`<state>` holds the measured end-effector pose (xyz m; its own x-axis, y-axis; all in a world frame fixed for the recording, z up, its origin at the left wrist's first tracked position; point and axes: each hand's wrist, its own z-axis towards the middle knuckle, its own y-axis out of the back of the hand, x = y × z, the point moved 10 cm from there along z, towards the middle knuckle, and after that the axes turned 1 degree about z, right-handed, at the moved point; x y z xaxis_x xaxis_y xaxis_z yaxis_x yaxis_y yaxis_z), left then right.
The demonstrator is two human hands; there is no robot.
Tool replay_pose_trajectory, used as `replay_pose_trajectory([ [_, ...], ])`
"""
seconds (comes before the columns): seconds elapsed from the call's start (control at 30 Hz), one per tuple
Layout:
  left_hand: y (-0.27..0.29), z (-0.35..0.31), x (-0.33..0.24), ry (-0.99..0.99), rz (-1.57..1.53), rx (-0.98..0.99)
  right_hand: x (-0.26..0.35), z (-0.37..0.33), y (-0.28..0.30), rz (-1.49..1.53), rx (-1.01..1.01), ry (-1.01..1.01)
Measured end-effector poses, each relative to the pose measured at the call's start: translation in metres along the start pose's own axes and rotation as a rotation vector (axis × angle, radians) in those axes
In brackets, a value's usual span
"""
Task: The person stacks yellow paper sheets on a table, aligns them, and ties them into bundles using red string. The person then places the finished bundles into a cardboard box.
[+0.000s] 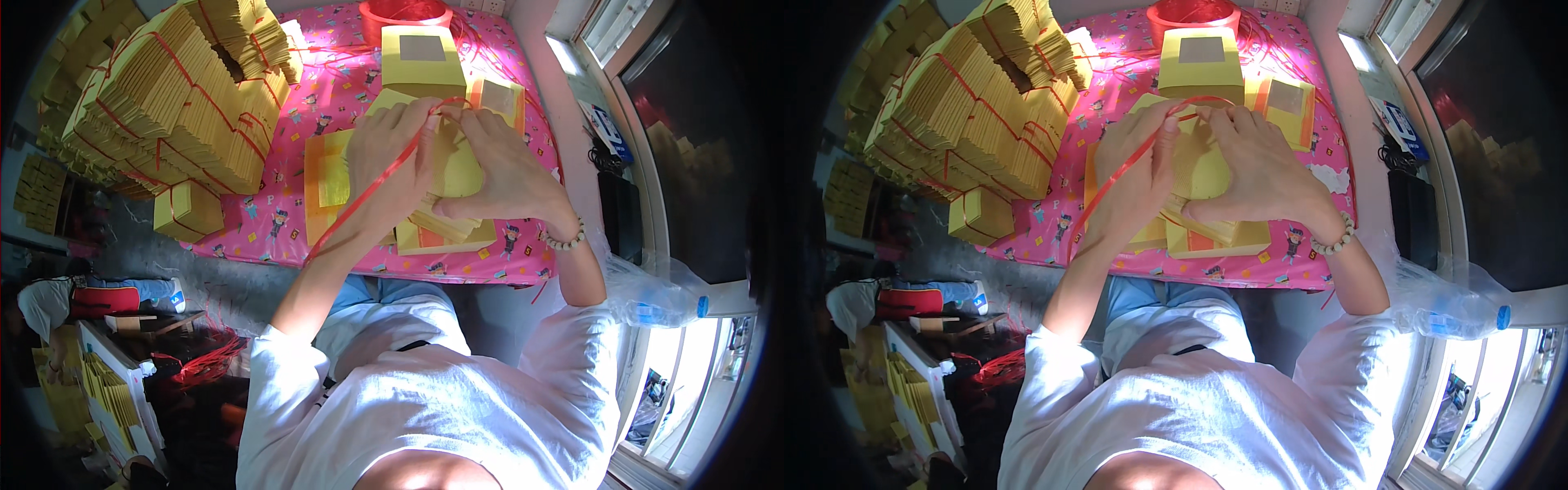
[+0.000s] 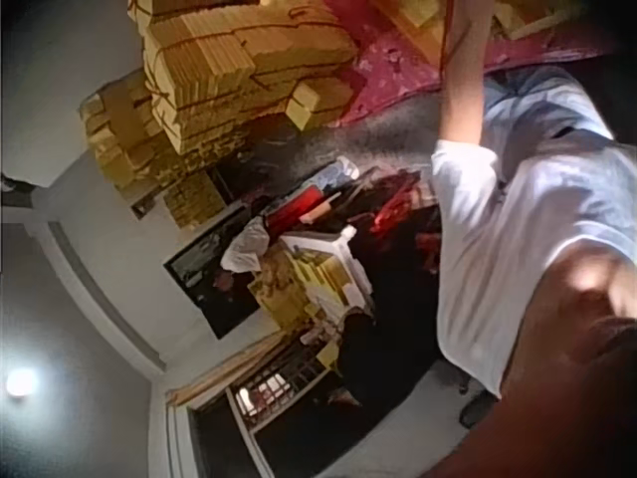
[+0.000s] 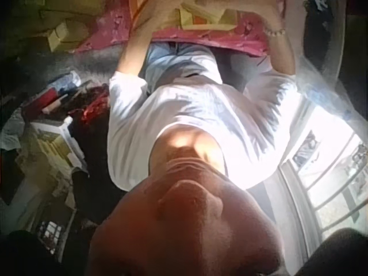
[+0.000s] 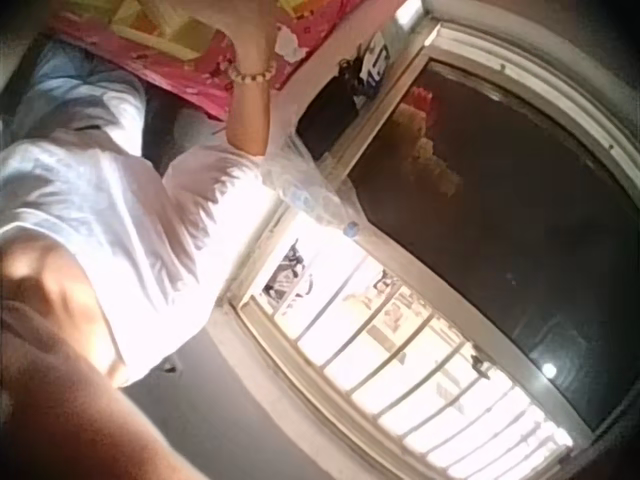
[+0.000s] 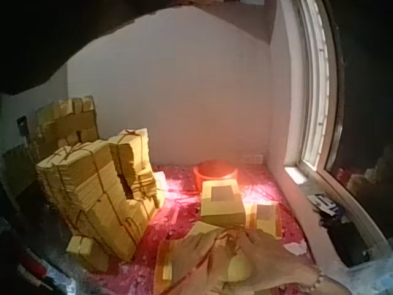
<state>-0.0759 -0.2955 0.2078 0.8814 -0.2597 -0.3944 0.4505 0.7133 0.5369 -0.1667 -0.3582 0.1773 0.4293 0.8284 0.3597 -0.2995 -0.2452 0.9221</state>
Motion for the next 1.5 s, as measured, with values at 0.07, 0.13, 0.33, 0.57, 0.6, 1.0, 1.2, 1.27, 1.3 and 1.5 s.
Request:
replay_pose_trajectory([
  [0.07,0.007,-0.005,0.0,-0.075,0.027,-0.074,-0.002,-0.002,0.0,-0.006,-0.042,0.008],
  [0.13,0.01,-0.011,0.003,-0.105,0.037,-0.113,-0.001,-0.003,0.0,-0.014,-0.067,0.015],
  [0.33,0.011,-0.015,0.004,-0.099,-0.016,-0.193,0.007,-0.006,0.002,-0.002,-0.083,0.027],
  [0.57,0.008,-0.023,0.002,-0.116,-0.107,-0.208,0.005,-0.01,-0.001,-0.09,-0.154,0.028],
  [0.6,0.008,-0.024,0.003,-0.129,-0.114,-0.219,0.004,-0.009,-0.001,-0.101,-0.162,0.027],
  [1.0,0.0,-0.02,0.004,-0.136,-0.107,-0.171,-0.012,0.027,0.023,0.949,-0.207,0.034],
  [1.2,0.002,-0.018,0.01,0.036,-0.109,-0.087,-0.029,0.033,0.022,0.9,-0.36,-0.02],
  [1.27,0.008,-0.016,0.015,0.089,-0.18,-0.09,-0.046,0.034,0.022,0.752,-0.395,-0.131],
  [1.3,0.013,-0.016,0.018,0.115,-0.216,-0.091,-0.053,0.033,0.021,0.677,-0.412,-0.185],
  [1.5,0.002,-0.02,0.019,-0.008,-0.293,0.23,-0.074,0.03,0.006,0.669,-0.46,-0.188],
])
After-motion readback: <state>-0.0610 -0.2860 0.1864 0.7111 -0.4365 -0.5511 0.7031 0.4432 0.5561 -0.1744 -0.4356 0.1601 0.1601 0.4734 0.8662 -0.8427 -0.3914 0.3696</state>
